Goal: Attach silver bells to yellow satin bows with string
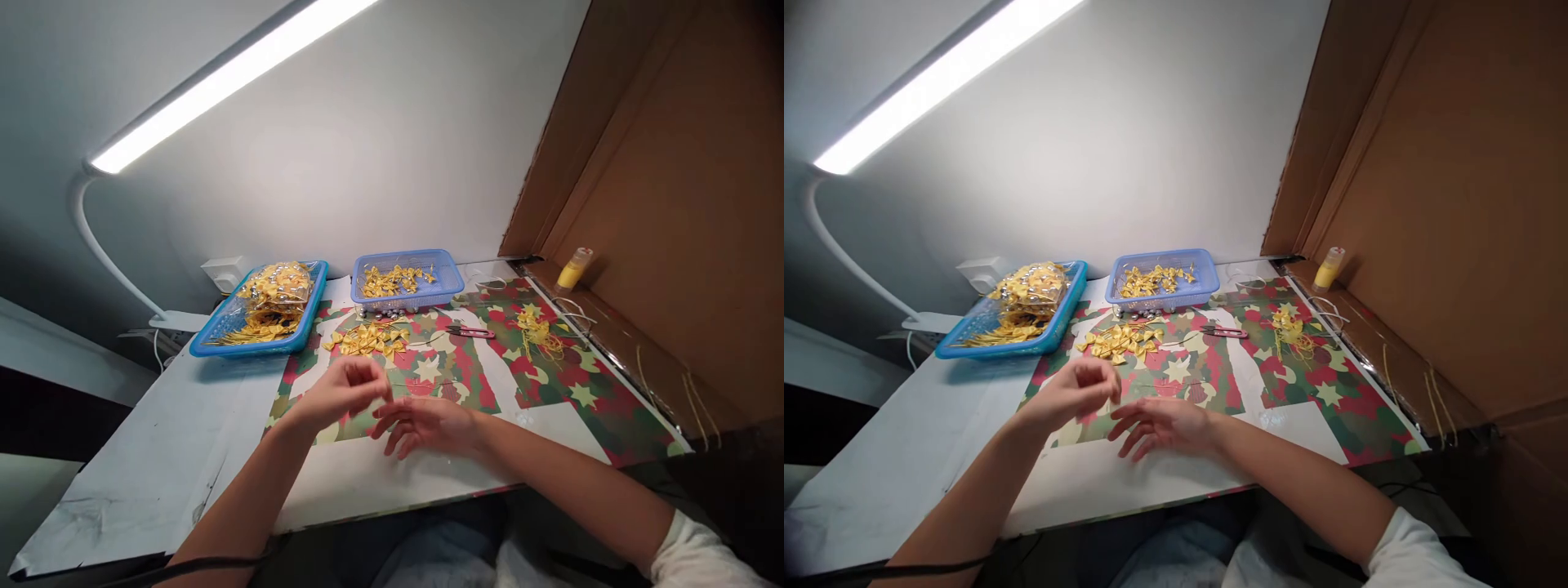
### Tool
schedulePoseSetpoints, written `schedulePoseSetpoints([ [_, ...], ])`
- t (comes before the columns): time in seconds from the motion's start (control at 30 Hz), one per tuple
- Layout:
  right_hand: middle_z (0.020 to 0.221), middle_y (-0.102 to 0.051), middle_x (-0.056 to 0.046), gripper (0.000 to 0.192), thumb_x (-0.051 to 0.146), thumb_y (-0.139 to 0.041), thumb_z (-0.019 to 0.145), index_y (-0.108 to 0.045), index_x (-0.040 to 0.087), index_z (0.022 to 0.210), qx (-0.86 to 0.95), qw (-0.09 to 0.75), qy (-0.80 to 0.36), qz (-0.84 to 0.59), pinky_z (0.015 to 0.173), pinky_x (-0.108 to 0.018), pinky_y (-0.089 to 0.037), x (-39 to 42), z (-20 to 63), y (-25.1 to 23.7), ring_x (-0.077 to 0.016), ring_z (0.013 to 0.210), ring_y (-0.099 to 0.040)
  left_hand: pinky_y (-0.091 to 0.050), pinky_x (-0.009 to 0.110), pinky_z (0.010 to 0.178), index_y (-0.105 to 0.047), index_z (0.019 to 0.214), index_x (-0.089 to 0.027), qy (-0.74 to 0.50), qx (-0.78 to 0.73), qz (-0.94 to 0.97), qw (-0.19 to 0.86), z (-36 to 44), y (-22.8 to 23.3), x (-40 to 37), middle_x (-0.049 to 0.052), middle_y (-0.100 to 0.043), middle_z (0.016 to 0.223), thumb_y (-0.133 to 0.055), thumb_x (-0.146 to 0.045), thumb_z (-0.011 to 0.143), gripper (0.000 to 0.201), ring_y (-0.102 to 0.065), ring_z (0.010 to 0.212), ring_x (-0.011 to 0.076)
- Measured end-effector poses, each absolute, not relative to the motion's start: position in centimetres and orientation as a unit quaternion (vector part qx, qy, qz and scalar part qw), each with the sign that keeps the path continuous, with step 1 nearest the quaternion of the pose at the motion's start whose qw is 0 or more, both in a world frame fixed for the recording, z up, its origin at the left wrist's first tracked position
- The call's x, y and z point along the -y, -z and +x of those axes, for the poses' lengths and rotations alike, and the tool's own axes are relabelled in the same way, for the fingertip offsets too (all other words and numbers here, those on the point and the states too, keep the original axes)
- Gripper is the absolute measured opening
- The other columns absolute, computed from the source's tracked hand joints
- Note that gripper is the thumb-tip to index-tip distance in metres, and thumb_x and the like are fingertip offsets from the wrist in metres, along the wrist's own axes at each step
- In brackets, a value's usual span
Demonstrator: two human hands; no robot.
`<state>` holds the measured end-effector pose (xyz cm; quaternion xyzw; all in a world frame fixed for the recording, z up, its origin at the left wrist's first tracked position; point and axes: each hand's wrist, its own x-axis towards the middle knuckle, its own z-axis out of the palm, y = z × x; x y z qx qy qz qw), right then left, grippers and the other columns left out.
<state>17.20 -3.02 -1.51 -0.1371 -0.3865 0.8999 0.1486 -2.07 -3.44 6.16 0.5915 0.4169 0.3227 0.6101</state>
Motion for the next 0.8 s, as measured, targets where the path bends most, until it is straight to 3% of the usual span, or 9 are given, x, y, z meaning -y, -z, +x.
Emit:
schedulePoseSetpoints([
  [0.07,0.104,-0.065,-0.009,0.042,0.053,-0.055,0.088,-0.064,0.015,0.104,0.342,0.161,-0.919,-0.109,0.083,-0.032,-0.045,3.1,17.2,1.2,-0.0178,0.091,-0.063,-0.03,0.018,0.036,-0.067,0.071,-0.015,-0.188,-0.387,0.67,0.604,-1.3,-7.4,5.4,0.001,-0.064,0.059,-0.067,-0.039,0.078,0.025,-0.043,0.038,0.0056],
  [0.13,0.101,-0.065,-0.009,0.035,0.049,-0.057,0.088,-0.064,0.015,0.091,0.329,0.182,-0.921,-0.1,0.086,-0.031,-0.043,3.1,17.2,0.6,-0.0178,0.095,-0.061,-0.037,0.019,0.043,-0.073,0.075,-0.017,-0.077,-0.371,0.76,0.529,-0.1,-7.8,7.4,0.001,-0.066,0.058,-0.065,-0.026,0.077,0.012,-0.052,0.044,0.0082],
  [0.23,0.087,-0.064,-0.005,0.028,0.041,-0.063,0.086,-0.058,0.016,0.074,0.303,0.227,-0.919,-0.112,0.082,-0.03,-0.045,2.5,17.9,-0.5,-0.0149,0.083,-0.06,-0.043,0.019,0.055,-0.076,0.079,-0.021,-0.019,-0.391,0.815,0.427,1.3,-7.3,9.1,0.002,-0.073,0.069,-0.062,-0.014,0.073,0.017,-0.061,0.057,0.0116],
  [0.33,0.057,-0.044,0.005,0.027,0.033,-0.06,0.089,-0.05,0.017,0.07,0.243,0.282,-0.918,-0.139,0.059,-0.022,-0.042,1.0,19.3,-1.5,-0.0067,0.05,-0.04,-0.043,0.018,0.053,-0.077,0.08,-0.021,0.014,-0.387,0.819,0.423,1.5,-6.3,9.5,0.001,-0.074,0.069,-0.062,-0.014,0.071,0.019,-0.062,0.056,0.0118],
  [0.43,0.052,-0.025,0.008,0.029,0.026,-0.053,0.094,-0.045,0.017,0.068,0.209,0.362,-0.892,-0.17,0.045,-0.017,-0.027,-0.9,21.1,-2.3,-0.0058,0.044,-0.02,-0.042,0.016,0.051,-0.077,0.079,-0.021,0.028,-0.347,0.816,0.461,1.0,-5.4,9.4,-0.001,-0.071,0.061,-0.063,-0.013,0.07,0.018,-0.06,0.052,0.0107],
  [0.53,0.053,-0.02,0.008,0.032,0.028,-0.051,0.094,-0.041,0.017,0.065,0.209,0.425,-0.858,-0.198,0.042,-0.017,-0.021,-2.4,22.6,-2.7,-0.0062,0.045,-0.013,-0.041,0.016,0.05,-0.075,0.077,-0.02,0.042,-0.311,0.822,0.475,0.9,-4.5,9.7,-0.003,-0.069,0.06,-0.064,-0.01,0.067,0.018,-0.059,0.052,0.0103],
  [0.7,0.053,-0.016,0.009,0.035,0.033,-0.057,0.088,-0.038,0.019,0.063,0.269,0.46,-0.81,-0.243,0.04,-0.019,-0.014,-3.2,23.2,-2.2,-0.0065,0.045,-0.007,-0.036,0.018,0.046,-0.075,0.079,-0.02,0.067,-0.281,0.847,0.447,1.5,-3.2,10.5,-0.002,-0.069,0.064,-0.061,-0.002,0.061,0.029,-0.054,0.051,0.01],
  [0.8,0.052,-0.017,0.009,0.034,0.038,-0.056,0.084,-0.037,0.02,0.062,0.354,0.48,-0.749,-0.288,0.04,-0.02,-0.014,-3.3,22.8,-1.7,-0.0061,0.044,-0.008,-0.039,0.017,0.049,-0.076,0.082,-0.021,0.053,-0.305,0.822,0.478,1.4,-3.5,10.4,-0.002,-0.07,0.066,-0.066,-0.011,0.068,0.02,-0.058,0.054,0.0102],
])
